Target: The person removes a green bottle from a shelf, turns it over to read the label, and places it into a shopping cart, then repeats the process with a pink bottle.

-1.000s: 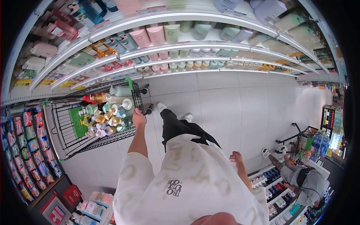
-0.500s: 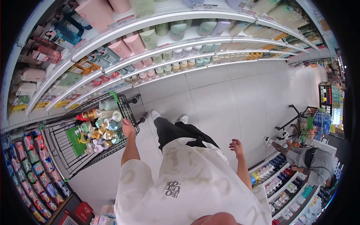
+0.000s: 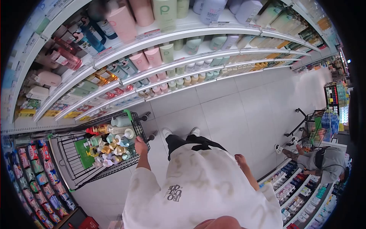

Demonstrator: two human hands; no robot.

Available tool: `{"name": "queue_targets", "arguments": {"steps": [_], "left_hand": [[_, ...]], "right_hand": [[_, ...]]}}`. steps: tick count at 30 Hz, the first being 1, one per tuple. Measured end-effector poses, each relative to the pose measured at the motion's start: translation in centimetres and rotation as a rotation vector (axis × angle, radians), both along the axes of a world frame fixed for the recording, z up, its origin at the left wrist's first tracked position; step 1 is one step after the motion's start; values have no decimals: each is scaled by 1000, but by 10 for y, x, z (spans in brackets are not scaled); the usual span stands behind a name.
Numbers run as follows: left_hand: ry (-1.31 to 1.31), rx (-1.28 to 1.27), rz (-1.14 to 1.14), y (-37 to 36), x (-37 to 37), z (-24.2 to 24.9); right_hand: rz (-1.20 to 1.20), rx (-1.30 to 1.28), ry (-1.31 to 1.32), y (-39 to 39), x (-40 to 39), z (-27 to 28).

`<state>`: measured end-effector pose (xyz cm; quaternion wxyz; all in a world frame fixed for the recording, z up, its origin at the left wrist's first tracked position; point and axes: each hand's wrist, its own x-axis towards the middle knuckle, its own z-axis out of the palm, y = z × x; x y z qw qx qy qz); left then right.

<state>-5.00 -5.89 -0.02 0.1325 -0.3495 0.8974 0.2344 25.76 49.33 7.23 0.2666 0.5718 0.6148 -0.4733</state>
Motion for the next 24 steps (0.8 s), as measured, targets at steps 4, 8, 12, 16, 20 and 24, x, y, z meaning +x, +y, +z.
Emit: {"name": "queue_targets", "arguments": {"steps": [4, 8, 12, 16, 20, 24], "left_hand": [[-2, -24, -21, -20, 13, 7], [-23, -14, -40, -41, 25, 5], [27, 50, -74, -67, 36, -11], [43, 106, -81, -85, 42, -11], [66, 273, -60, -102, 48, -32], [120, 376, -11, -99, 46, -26]], "right_hand": [[26, -15, 41, -19, -29, 5], [71, 0, 150, -24, -79, -1], [170, 22, 265, -50, -141, 0], [323, 0, 305, -84, -180, 4], [359, -28, 249, -111, -193, -1], [332, -40, 165, -120, -187, -12]]}}
